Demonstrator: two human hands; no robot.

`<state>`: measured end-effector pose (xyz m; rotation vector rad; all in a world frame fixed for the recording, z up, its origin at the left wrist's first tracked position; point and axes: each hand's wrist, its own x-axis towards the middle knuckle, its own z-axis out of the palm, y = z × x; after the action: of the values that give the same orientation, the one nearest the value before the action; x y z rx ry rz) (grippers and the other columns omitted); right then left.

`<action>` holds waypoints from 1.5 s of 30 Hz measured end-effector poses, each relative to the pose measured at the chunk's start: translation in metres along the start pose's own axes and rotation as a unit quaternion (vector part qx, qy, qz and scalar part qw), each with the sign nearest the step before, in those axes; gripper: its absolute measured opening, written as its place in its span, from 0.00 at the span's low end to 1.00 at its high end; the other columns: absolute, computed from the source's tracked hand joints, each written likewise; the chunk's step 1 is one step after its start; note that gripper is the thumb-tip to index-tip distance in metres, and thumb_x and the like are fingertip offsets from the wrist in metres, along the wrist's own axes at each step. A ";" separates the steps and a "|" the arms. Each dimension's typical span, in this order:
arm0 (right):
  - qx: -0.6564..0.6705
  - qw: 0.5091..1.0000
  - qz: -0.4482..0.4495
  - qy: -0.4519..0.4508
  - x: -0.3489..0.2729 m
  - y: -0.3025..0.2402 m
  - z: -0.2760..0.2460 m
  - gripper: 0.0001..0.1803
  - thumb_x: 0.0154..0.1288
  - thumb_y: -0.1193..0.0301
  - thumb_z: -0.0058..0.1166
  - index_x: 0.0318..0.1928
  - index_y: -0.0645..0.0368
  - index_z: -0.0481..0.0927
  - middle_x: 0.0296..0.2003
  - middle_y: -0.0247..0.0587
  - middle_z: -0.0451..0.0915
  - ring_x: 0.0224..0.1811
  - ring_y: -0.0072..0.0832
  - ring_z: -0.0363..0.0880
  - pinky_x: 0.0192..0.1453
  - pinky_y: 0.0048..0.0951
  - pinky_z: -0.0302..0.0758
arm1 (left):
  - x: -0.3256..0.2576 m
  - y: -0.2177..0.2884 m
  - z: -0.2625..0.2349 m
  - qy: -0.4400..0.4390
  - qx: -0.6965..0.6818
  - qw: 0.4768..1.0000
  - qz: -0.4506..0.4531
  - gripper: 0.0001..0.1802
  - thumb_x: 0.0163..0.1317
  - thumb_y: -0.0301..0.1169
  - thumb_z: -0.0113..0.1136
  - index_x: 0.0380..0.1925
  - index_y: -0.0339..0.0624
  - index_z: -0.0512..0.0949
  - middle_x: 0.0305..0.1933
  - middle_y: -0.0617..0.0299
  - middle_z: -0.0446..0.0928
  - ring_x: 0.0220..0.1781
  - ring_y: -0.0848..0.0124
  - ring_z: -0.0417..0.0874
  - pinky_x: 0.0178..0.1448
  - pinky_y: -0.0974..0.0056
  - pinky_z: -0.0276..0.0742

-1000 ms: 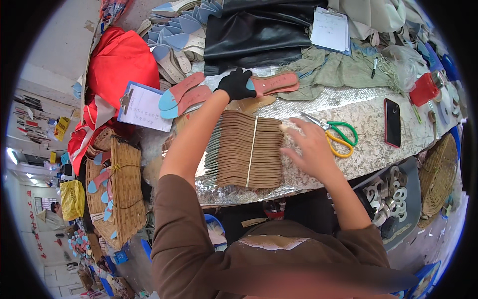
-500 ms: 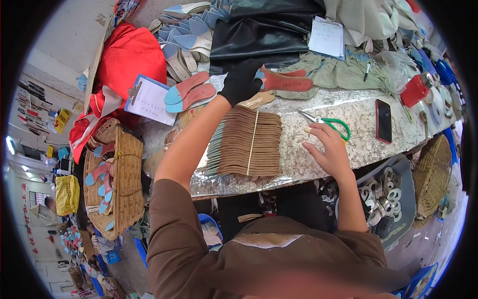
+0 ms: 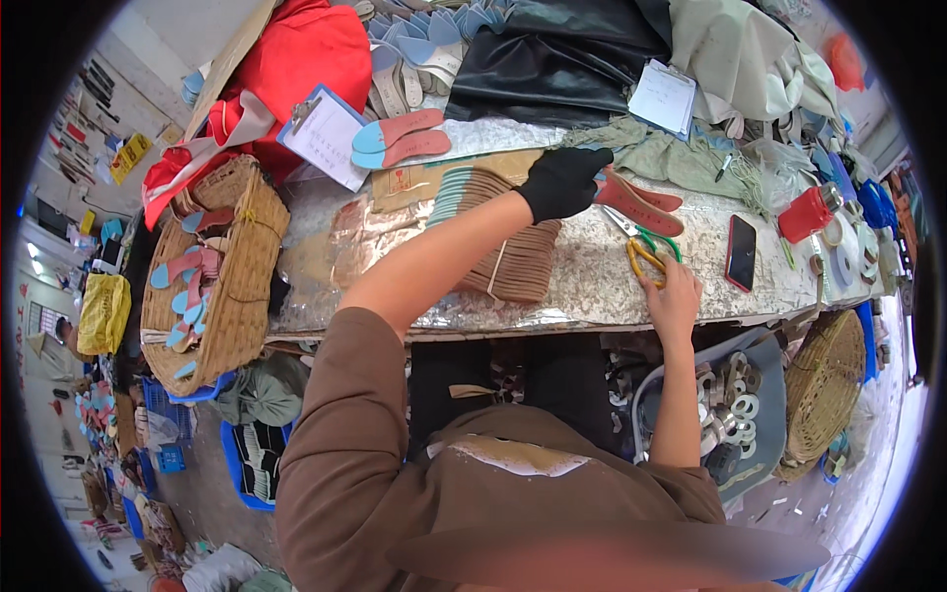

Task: The person is manufacturing shoes by assembling the soles and finishing the edges.

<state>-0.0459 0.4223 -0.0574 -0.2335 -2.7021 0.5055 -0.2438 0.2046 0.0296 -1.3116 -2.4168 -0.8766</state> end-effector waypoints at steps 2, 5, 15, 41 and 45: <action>-0.064 0.995 -0.064 0.052 -0.001 0.004 -0.001 0.28 0.57 0.65 0.69 0.57 0.57 0.76 0.51 0.45 0.81 0.56 0.43 0.77 0.61 0.43 0.67 | -0.009 0.002 -0.015 0.032 -0.012 0.999 0.026 0.17 0.57 0.30 0.63 0.48 0.44 0.78 0.38 0.48 0.83 0.42 0.48 0.84 0.45 0.50 0.79; -0.070 0.993 -0.053 0.073 -0.007 0.024 -0.011 0.27 0.57 0.63 0.68 0.57 0.57 0.77 0.49 0.44 0.81 0.54 0.42 0.78 0.61 0.43 0.67 | -0.025 -0.006 -0.047 0.087 0.044 0.995 0.036 0.18 0.54 0.29 0.64 0.47 0.45 0.78 0.39 0.49 0.83 0.43 0.48 0.85 0.46 0.48 0.79; 0.060 0.961 -0.199 0.180 0.022 -0.086 -0.055 0.35 0.62 0.59 0.66 0.64 0.63 0.70 0.69 0.53 0.67 0.71 0.49 0.65 0.72 0.51 0.61 | -0.064 0.004 -0.087 0.043 0.125 0.988 0.074 0.24 0.52 0.26 0.62 0.53 0.44 0.77 0.43 0.53 0.82 0.46 0.53 0.84 0.48 0.51 0.80; -0.084 0.955 -0.256 0.123 0.180 -0.033 0.058 0.23 0.60 0.60 0.64 0.53 0.56 0.76 0.48 0.45 0.78 0.54 0.44 0.77 0.57 0.46 0.72 | -0.277 0.037 -0.139 -0.024 0.085 0.987 -0.135 0.29 0.56 0.32 0.71 0.59 0.45 0.77 0.61 0.50 0.75 0.64 0.49 0.75 0.66 0.52 0.72; -0.001 0.969 -0.247 0.001 0.181 -0.021 0.048 0.16 0.62 0.65 0.62 0.48 0.56 0.80 0.49 0.48 0.79 0.51 0.49 0.77 0.51 0.48 0.75 | -0.327 0.031 -0.133 0.057 0.087 0.981 -0.163 0.29 0.56 0.31 0.72 0.59 0.44 0.77 0.60 0.49 0.75 0.62 0.49 0.76 0.65 0.52 0.72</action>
<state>-0.2327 0.4289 -0.0297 0.4310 -2.6211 0.3477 -0.0429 -0.0842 -0.0117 -0.7958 -2.5884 -0.7686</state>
